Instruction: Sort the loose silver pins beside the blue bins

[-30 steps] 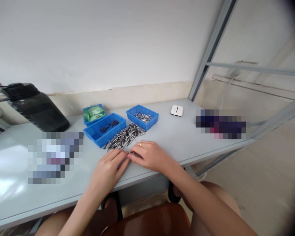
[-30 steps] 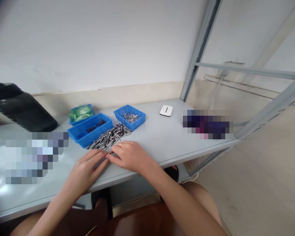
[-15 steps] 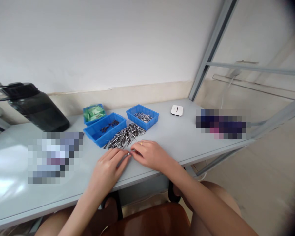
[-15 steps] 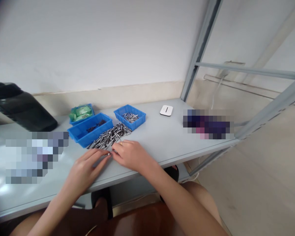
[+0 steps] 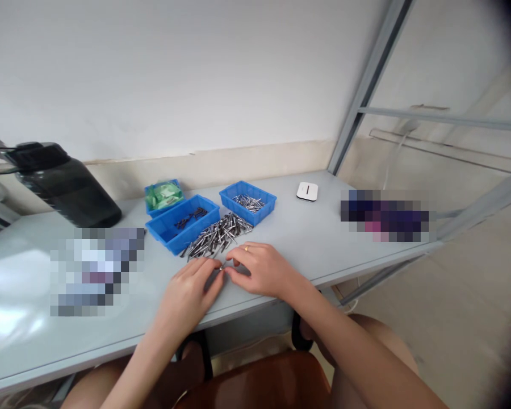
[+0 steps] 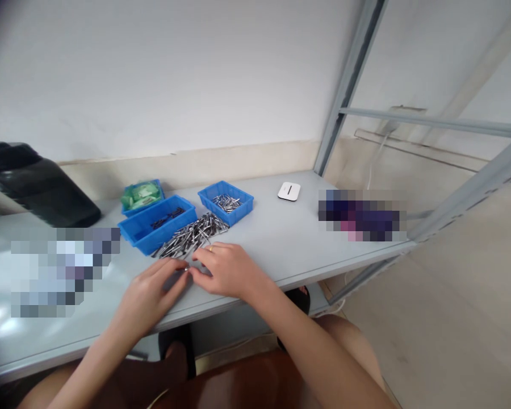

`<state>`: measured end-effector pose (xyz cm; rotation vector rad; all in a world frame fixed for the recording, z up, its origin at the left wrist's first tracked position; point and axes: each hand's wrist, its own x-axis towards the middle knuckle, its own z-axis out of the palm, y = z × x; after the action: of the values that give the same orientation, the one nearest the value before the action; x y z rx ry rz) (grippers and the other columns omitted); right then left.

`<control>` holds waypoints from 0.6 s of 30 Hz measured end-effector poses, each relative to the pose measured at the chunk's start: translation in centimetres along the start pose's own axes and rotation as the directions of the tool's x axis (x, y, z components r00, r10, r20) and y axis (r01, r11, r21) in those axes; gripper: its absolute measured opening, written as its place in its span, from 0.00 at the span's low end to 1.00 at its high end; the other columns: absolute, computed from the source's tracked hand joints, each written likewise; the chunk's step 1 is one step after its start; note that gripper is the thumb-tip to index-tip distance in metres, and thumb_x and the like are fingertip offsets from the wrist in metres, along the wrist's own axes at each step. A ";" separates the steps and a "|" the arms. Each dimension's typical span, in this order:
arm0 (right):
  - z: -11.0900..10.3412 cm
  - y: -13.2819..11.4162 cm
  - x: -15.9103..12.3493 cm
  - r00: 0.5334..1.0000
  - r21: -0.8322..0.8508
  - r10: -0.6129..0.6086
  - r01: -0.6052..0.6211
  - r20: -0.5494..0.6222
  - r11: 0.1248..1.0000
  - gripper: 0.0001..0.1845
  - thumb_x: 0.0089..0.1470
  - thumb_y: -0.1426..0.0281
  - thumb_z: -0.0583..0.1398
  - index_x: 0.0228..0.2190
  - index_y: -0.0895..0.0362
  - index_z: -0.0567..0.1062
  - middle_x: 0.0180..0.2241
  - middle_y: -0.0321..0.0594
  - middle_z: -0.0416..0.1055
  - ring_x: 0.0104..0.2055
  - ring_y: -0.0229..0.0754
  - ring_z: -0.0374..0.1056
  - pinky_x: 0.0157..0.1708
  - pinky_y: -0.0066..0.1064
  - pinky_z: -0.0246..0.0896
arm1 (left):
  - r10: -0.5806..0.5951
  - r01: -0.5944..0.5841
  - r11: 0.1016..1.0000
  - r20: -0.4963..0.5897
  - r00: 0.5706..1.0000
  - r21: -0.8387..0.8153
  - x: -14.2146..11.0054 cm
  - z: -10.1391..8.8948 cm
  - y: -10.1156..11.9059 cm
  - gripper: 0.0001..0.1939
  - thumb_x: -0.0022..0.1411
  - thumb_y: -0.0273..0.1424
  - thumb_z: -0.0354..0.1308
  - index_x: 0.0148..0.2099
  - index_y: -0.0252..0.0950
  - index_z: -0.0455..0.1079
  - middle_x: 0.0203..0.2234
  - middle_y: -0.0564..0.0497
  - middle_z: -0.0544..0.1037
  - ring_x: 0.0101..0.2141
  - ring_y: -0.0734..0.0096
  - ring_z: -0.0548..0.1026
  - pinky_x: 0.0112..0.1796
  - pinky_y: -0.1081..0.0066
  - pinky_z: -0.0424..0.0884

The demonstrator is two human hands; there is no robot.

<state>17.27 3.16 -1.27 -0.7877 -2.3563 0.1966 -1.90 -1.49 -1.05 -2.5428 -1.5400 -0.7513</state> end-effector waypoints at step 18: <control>0.1 0.2 0.2 1.000 -0.066 0.008 -0.007 0.005 0.998 0.11 0.65 0.71 0.48 0.40 0.57 0.70 0.34 0.40 0.74 0.36 0.39 0.69 0.38 0.30 0.59 | -0.070 0.070 0.997 -0.024 0.997 0.022 0.1 0.3 -0.2 0.11 0.68 0.35 0.48 0.40 0.36 0.68 0.33 0.48 0.76 0.33 0.62 0.75 0.35 0.65 0.70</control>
<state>17.19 3.44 -1.34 -0.8284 -2.3755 0.1253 -1.96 -1.22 -1.30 -2.4666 -1.6283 -0.7644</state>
